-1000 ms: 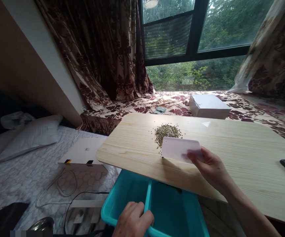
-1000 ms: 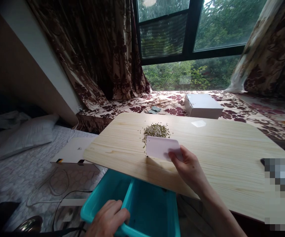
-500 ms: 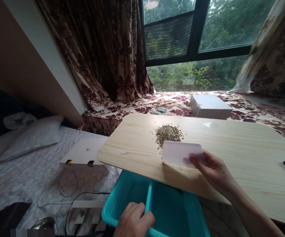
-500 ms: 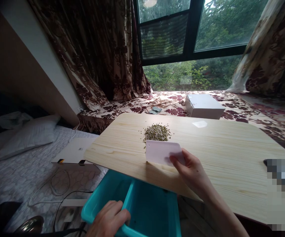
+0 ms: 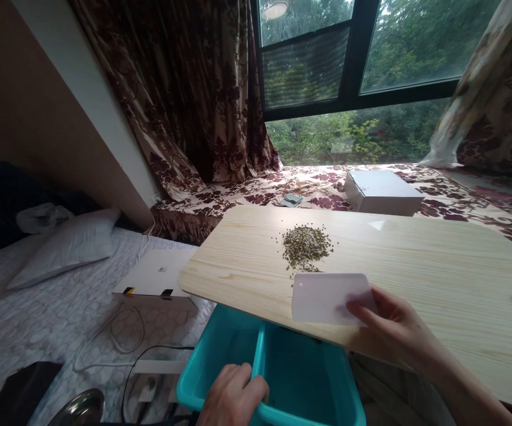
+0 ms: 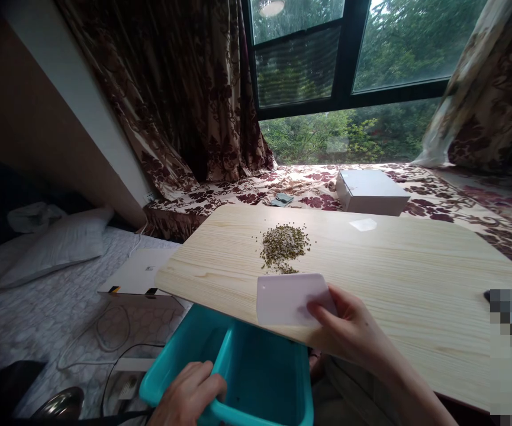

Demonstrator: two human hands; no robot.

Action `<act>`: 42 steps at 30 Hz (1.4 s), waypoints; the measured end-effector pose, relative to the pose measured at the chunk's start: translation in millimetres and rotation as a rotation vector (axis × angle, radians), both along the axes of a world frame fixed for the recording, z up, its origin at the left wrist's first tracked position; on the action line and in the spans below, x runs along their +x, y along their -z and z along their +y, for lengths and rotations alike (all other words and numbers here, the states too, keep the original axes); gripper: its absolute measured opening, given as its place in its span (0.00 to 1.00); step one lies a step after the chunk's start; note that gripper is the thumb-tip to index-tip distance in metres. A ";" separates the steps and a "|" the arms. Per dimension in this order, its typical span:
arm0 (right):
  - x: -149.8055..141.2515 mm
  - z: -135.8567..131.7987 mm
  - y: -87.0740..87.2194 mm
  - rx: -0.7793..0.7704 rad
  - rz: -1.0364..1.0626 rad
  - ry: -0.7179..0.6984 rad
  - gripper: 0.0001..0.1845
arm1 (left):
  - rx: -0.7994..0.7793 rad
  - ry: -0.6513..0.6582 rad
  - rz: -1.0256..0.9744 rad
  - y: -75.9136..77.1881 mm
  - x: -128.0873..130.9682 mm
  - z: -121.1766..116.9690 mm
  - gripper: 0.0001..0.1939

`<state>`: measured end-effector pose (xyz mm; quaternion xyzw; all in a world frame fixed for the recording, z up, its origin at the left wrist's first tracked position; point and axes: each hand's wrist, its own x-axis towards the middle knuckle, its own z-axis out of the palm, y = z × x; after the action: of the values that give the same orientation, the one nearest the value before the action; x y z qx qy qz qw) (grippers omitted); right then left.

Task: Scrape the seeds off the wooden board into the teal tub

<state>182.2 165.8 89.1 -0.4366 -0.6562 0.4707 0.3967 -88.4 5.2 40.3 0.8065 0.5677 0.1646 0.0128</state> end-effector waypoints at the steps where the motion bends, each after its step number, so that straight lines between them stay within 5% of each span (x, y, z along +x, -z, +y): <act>1: 0.4 0.5 1.1 0.006 0.023 0.033 0.18 | -0.004 -0.002 -0.014 0.2 0.0 0.1 0.11; 5: -1.1 10.8 9.6 0.083 0.052 0.240 0.19 | 0.002 0.025 -0.022 1.9 0.4 1.5 0.12; 13: -13.8 15.4 8.0 0.125 0.005 0.293 0.16 | 0.007 0.008 -0.052 4.3 1.1 1.9 0.13; 42: -21.5 13.3 -5.0 0.146 -0.053 0.122 0.16 | -0.015 -0.034 -0.055 -0.5 5.6 2.4 0.16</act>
<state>160.7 179.1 94.1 -0.4577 -0.6713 0.3849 0.4380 -82.8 7.7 40.9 0.7918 0.5819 0.1827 0.0318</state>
